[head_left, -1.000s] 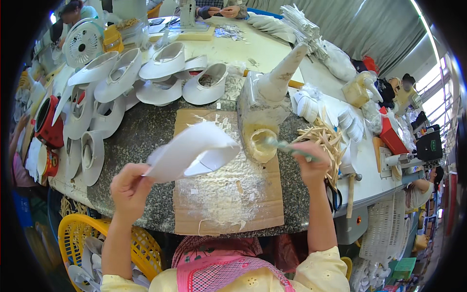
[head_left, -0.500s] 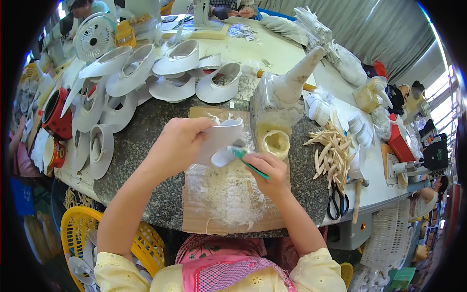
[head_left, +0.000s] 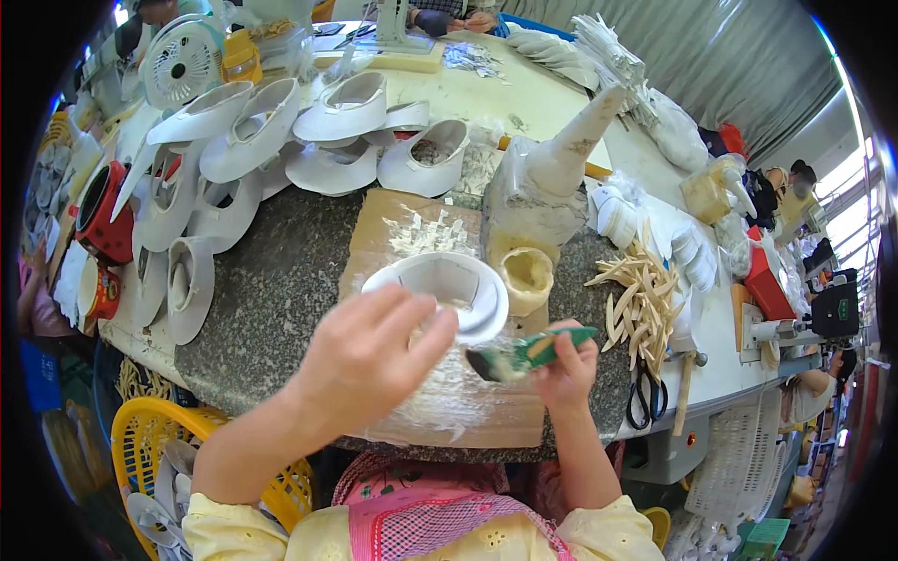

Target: The person applies paste to shoe parts using a brush, picking up each piece, coating its inside surfaces and edges with paste, and placing the coated parts on the table.

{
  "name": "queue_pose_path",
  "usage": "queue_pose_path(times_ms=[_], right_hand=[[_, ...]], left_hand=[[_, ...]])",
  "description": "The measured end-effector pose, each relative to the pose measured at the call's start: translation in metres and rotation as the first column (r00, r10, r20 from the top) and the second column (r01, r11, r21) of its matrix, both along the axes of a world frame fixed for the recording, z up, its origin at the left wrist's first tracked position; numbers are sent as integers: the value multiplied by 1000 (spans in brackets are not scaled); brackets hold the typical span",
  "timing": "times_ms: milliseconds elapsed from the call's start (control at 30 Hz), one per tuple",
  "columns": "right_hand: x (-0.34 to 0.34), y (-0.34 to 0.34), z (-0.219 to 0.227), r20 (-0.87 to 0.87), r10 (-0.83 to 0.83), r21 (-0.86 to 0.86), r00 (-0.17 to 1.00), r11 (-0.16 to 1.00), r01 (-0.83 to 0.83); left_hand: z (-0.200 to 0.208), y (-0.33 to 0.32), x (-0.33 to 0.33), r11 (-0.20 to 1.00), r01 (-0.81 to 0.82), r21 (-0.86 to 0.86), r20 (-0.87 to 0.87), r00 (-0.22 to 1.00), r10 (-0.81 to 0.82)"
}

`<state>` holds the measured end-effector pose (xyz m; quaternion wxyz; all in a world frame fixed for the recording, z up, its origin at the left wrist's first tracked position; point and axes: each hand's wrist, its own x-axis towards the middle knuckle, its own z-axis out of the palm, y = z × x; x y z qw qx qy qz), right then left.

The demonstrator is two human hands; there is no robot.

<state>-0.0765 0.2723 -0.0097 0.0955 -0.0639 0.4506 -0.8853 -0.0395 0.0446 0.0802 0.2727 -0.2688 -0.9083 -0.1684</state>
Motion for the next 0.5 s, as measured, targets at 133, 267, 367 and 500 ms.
queue_pose_path(times_ms=[133, 267, 367, 500], right_hand=[[12, 6, -13, -6, -129, -43, 992, 991, 129], [27, 15, -40, -16, 110, 203, 994, 974, -105], [21, 33, -40, 60, 103, 126, 993, 986, -110], [9, 42, -31, 33, -48, 107, 998, 993, 44]], left_hand=[[-2, 4, 7, 999, 17, -29, -184, 983, -22], [31, -13, 4, 976, -169, 136, -354, 912, 207], [22, -17, 5, 990, -135, -52, -352, 930, 108], [-21, -12, 18, 947, 42, -318, -199, 974, -110]])
